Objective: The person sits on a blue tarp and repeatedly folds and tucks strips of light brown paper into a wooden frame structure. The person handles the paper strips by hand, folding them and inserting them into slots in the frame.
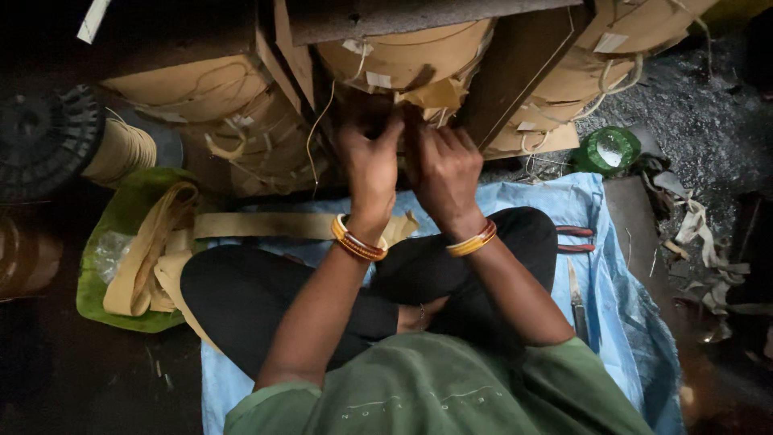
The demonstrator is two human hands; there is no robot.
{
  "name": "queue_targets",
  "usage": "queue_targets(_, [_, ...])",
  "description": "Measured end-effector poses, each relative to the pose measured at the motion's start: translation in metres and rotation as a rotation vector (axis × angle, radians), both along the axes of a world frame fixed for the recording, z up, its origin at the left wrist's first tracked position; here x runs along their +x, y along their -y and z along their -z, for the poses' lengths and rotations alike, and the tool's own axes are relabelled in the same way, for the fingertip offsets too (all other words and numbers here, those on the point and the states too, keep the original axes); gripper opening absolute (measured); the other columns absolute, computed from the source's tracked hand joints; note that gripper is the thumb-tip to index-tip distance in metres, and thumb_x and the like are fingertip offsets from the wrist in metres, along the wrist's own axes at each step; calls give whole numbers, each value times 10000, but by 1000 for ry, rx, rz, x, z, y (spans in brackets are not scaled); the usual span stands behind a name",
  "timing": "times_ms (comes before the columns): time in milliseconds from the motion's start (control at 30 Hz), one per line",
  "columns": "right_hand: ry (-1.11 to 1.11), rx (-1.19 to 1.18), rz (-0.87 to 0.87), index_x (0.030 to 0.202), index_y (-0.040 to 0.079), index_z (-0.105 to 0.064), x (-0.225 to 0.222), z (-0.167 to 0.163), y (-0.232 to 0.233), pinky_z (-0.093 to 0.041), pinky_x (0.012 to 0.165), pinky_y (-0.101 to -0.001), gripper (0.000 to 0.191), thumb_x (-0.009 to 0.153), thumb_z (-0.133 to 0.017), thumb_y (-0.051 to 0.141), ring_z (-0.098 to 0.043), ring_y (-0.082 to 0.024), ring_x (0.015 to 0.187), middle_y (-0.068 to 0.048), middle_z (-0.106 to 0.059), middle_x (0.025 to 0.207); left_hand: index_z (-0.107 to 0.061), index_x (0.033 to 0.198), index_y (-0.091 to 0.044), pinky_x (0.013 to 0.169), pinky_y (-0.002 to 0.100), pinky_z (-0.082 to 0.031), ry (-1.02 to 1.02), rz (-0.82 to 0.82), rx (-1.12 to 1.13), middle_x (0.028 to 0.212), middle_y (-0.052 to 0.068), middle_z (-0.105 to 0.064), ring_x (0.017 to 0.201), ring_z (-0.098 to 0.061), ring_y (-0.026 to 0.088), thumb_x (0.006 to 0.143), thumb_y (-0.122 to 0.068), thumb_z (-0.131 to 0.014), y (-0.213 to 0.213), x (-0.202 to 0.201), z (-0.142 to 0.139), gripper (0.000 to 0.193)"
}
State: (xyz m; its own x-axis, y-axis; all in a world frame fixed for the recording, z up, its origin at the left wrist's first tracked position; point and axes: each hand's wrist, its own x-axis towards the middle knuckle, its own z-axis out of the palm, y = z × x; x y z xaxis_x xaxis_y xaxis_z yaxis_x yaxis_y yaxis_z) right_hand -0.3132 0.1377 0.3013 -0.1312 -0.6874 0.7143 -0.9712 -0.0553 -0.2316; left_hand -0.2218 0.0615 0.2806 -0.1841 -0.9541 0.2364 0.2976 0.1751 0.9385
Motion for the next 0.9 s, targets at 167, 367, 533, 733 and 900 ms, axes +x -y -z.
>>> queue_targets(167, [215,101,24,1310,39,-623,10,0,5,-490,562,-466,360,990,-716,176,-675,-365,651,-191,-696,763,-732,1166,18,905,289,-527,-98,97,141,1106,58,-750,982,-656,131,1014,-77,-662,-7,12,6,192])
queue_targets(367, [426,86,-146,1180,2,-668,9,-5,15,-543,608,-433,233,1000,-647,149,-688,-396,730,-240,-686,828,-713,1237,-15,940,280,-547,212,146,-61,1165,90,-773,1045,-704,138,1040,-135,-634,10,35,30,243])
queue_targets(533, [779,361,-192,995,-18,-667,3,-24,10,-515,563,-406,221,1021,-602,191,-684,-319,559,-202,-655,653,-689,1272,-17,1028,391,-513,490,56,-437,1252,183,-720,1180,-676,309,1018,-165,-660,26,53,45,296])
queue_targets(733, [405,275,-131,1038,7,-729,6,-37,4,-517,597,-468,187,911,-657,124,-671,-409,671,-243,-660,745,-672,1268,-2,1043,473,-456,752,31,-466,1253,257,-670,1207,-583,418,998,-273,-717,29,58,51,385])
queue_targets(900, [461,307,-110,1068,39,-702,9,-26,7,-539,631,-491,194,888,-639,74,-689,-415,706,-224,-678,774,-668,1215,18,910,380,-539,701,297,-147,1156,200,-726,1044,-704,291,971,-363,-747,51,60,56,459])
